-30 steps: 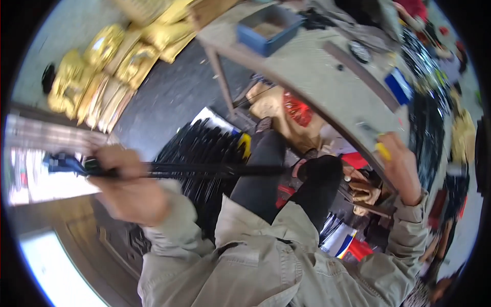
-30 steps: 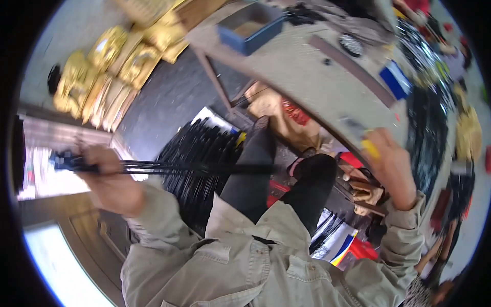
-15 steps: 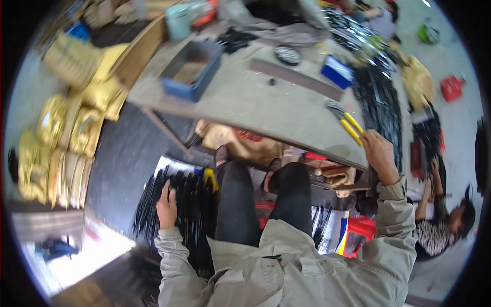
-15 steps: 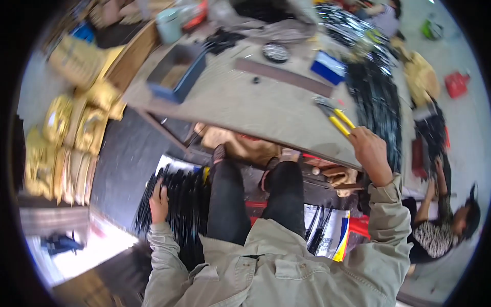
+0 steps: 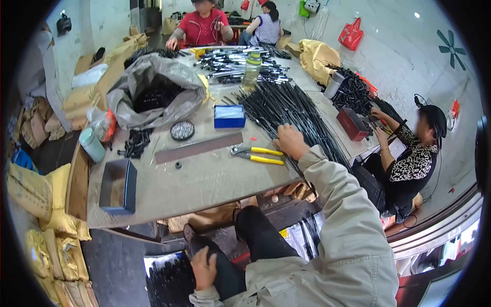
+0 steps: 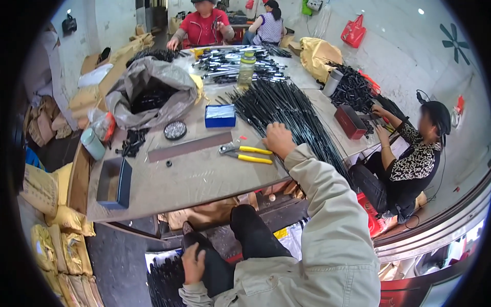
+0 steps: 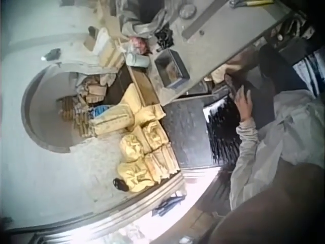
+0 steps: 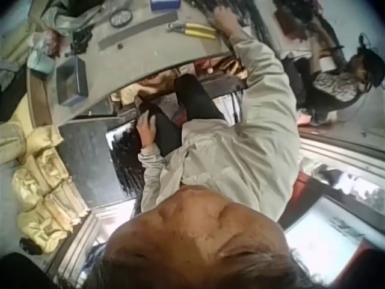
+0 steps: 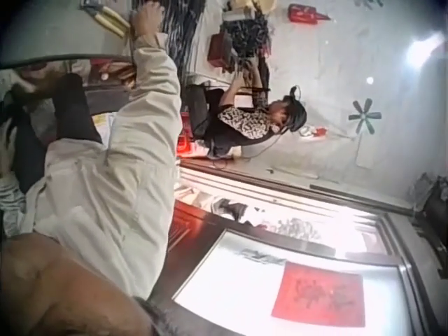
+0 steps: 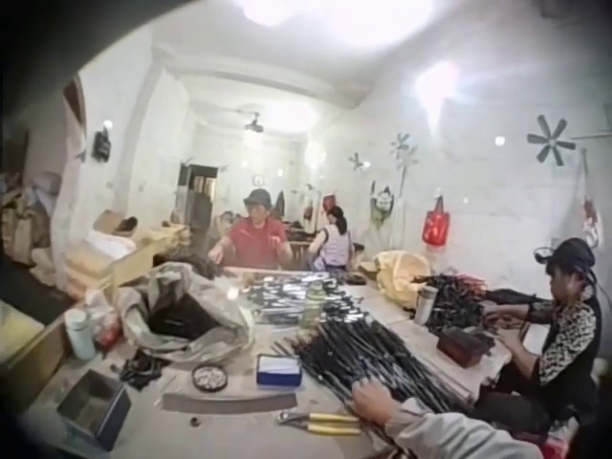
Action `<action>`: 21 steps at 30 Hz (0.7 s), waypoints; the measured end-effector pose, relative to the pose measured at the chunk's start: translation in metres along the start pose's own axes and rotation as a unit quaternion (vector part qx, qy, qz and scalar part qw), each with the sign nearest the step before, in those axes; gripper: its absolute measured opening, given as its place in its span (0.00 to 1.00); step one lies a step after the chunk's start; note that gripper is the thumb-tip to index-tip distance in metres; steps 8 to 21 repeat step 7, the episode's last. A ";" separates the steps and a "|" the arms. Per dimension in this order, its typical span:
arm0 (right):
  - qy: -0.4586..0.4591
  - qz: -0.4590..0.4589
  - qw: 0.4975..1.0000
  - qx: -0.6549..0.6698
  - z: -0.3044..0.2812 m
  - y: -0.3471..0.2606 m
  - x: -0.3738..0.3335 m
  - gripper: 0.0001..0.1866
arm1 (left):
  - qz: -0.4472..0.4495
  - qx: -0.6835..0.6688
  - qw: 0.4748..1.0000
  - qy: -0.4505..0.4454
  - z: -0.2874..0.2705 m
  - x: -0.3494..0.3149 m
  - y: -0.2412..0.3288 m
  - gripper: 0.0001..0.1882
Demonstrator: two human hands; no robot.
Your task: The recorder is assembling and crimping components onto wire bundles at a manufacturing workbench.
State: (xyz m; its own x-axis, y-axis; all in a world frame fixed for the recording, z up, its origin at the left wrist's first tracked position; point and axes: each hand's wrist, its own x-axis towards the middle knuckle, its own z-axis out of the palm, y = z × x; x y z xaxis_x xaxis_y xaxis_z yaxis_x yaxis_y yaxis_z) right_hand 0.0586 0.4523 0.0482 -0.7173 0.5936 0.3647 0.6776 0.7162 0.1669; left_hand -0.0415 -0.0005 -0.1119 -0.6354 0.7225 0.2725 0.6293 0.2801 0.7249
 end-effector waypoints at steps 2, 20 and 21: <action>0.036 -0.009 0.999 0.024 0.005 -0.008 0.009 0.19 | 0.008 -0.015 1.000 -0.025 0.001 0.000 0.018 0.17; -0.095 -0.033 0.983 -0.154 0.021 -0.021 0.033 0.25 | 0.031 -0.045 0.990 -0.128 0.009 0.012 0.046 0.19; -0.095 -0.033 0.983 -0.154 0.021 -0.021 0.033 0.25 | 0.031 -0.045 0.990 -0.128 0.009 0.012 0.046 0.19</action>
